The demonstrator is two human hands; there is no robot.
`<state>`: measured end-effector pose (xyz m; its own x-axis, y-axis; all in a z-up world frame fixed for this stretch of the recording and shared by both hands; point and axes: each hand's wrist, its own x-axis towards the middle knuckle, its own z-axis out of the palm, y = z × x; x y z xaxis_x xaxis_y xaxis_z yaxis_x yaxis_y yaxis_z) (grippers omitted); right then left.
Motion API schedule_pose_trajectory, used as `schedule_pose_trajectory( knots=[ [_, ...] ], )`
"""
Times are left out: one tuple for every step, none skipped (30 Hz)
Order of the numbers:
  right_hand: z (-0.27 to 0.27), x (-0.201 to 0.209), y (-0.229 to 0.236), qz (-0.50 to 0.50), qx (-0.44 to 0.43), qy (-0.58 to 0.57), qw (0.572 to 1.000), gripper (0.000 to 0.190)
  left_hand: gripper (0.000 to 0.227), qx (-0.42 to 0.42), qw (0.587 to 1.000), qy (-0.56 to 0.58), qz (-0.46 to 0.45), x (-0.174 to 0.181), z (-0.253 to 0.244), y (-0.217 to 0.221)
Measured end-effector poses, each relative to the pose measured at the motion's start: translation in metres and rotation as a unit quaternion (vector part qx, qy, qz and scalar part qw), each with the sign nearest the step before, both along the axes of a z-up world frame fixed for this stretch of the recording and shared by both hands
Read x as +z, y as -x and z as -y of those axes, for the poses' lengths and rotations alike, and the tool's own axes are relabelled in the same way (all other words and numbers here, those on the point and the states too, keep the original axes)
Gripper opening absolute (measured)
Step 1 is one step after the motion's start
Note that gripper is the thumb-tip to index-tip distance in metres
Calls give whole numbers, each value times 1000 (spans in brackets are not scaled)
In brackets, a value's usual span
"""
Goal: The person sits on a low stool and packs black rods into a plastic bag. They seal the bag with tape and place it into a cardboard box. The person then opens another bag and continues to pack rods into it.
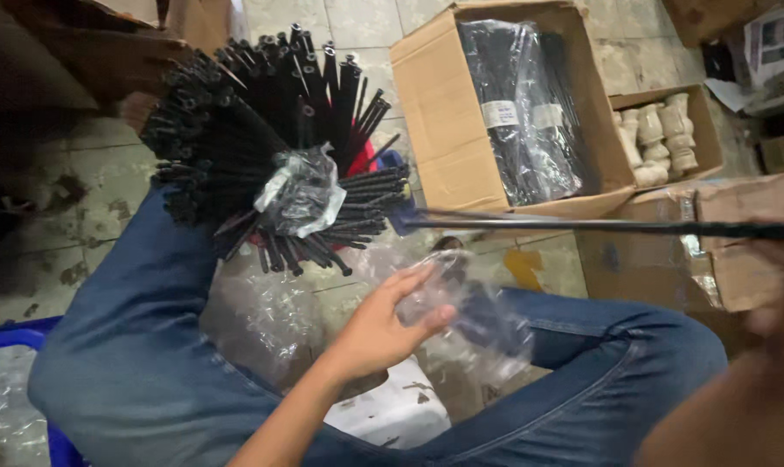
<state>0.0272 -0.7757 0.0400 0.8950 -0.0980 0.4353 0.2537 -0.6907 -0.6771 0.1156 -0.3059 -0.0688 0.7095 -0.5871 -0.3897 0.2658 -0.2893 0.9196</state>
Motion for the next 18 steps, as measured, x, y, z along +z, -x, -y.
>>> schedule_pose_trajectory(
  knots=[
    [-35, -10, 3, -2, 10, -3, 1000, 119, 104, 13, 999, 42, -11, 12, 3, -2],
    [-54, -14, -9, -1, 10, -6, 1000, 119, 104, 13, 999, 40, -10, 6, 8, 0],
    [-72, -18, -21, -41, -175, -119, 977, 64, 86, 48, 998, 28, 0, 0, 13, 2],
    [-92, -25, -32, -73, -353, -229, 904, 40, 80, 84, 996, 13, 10, -6, 16, 5],
    [-90, -33, -36, -75, -352, -234, 903, 40, 80, 84, 996, 7, 10, -21, 15, 6],
    [-88, -41, -37, -74, -333, -255, 905, 42, 79, 115, 992, 52, -3, -36, 15, 8],
    [-86, -49, -37, -72, -313, -277, 905, 44, 81, 146, 985, 96, -16, -51, 14, 10],
    [-86, -47, -38, -72, -316, -277, 905, 44, 81, 144, 985, 96, -18, -50, 15, 12],
    [-86, -45, -38, -69, -320, -267, 906, 44, 75, 178, 975, 118, -62, -50, 15, 14],
    [-87, -42, -41, -65, -322, -257, 909, 44, 70, 214, 961, 141, -104, -49, 15, 15],
    [-85, -40, -41, -66, -322, -257, 909, 44, 70, 214, 961, 141, -105, -52, 16, 13],
    [-84, -39, -39, -62, -326, -238, 913, 44, 70, 210, 963, 118, -120, -55, 14, 12],
    [-84, -38, -37, -58, -331, -219, 916, 44, 70, 206, 965, 95, -134, -58, 13, 10],
    [-84, -38, -35, -57, -333, -219, 915, 44, 70, 204, 965, 94, -135, -66, 13, 10],
    [-85, -36, -33, -54, -337, -217, 914, 45, 65, 207, 964, 110, -129, -74, 13, 10],
    [-85, -35, -30, -51, -343, -214, 913, 46, 60, 209, 962, 126, -125, -82, 14, 12],
    [-82, -35, -28, -51, -346, -214, 912, 46, 60, 206, 962, 126, -126, -77, 15, 10],
    [-79, -35, -26, -53, -338, -220, 914, 48, 61, 209, 964, 101, -130, -73, 16, 9]
  ],
)
